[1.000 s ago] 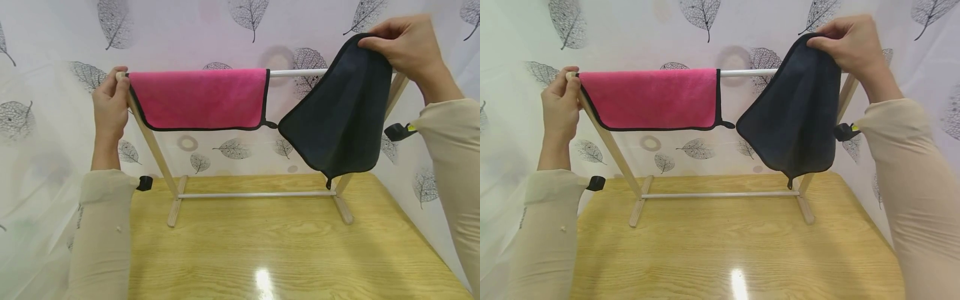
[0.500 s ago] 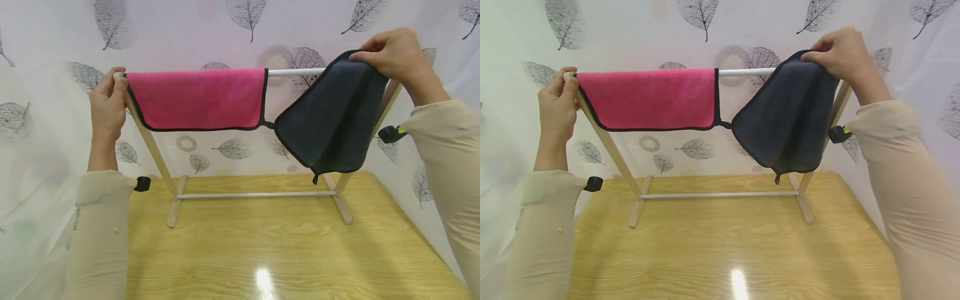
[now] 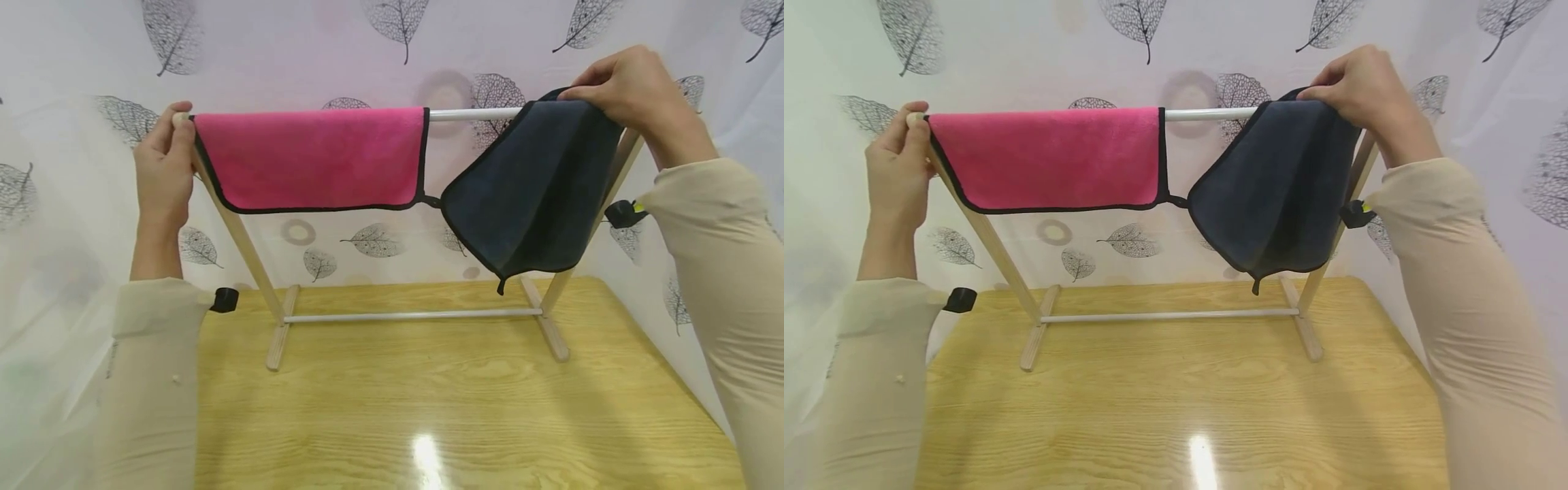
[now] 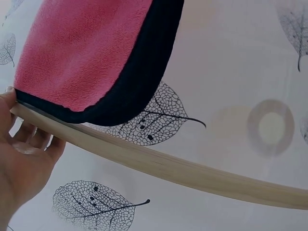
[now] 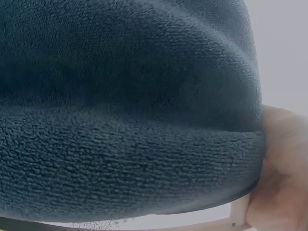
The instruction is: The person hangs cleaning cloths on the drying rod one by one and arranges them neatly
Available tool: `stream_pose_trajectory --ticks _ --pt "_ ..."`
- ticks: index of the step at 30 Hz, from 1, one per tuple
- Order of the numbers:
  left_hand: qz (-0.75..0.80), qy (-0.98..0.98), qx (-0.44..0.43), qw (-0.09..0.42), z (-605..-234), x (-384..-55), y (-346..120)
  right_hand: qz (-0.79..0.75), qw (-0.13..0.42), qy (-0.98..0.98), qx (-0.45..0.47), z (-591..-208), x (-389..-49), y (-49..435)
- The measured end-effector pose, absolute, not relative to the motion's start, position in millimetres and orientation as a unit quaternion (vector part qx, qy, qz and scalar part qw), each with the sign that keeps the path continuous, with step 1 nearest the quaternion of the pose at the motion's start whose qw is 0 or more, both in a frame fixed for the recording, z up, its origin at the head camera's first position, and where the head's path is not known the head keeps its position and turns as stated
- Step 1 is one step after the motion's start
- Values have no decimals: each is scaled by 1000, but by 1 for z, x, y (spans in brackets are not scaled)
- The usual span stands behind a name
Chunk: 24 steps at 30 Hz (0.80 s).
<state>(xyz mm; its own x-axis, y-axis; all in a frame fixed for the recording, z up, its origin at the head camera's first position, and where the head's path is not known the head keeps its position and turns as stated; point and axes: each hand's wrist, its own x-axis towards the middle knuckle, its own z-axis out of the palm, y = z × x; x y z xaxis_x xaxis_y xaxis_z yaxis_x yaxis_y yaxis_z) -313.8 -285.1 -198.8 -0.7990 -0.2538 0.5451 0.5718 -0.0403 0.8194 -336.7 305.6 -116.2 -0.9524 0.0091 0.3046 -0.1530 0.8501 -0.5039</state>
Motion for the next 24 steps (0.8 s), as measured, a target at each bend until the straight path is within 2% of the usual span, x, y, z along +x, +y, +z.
stream_pose_trajectory --ticks 4,7,9,14,17,20,24 --pt "-715 -633 -109 276 -193 -310 -284 274 143 -951 31 -114 -335 305" --pt "-700 -646 -79 295 -186 -304 -279 277 141 -950 27 -113 -334 305" --pt "-681 -652 -56 330 -182 -298 -273 277 139 -950 25 -112 -334 305" --pt "-597 -653 -1 466 -174 -280 -246 277 140 -950 25 -112 -334 306" --pt "-570 -643 -6 511 -172 -269 -225 280 144 -949 26 -113 -334 306" --pt "-573 -634 -39 519 -172 -260 -204 285 146 -947 29 -114 -334 307" --pt "-594 -643 -81 477 -180 -253 -175 294 143 -945 30 -114 -335 307"
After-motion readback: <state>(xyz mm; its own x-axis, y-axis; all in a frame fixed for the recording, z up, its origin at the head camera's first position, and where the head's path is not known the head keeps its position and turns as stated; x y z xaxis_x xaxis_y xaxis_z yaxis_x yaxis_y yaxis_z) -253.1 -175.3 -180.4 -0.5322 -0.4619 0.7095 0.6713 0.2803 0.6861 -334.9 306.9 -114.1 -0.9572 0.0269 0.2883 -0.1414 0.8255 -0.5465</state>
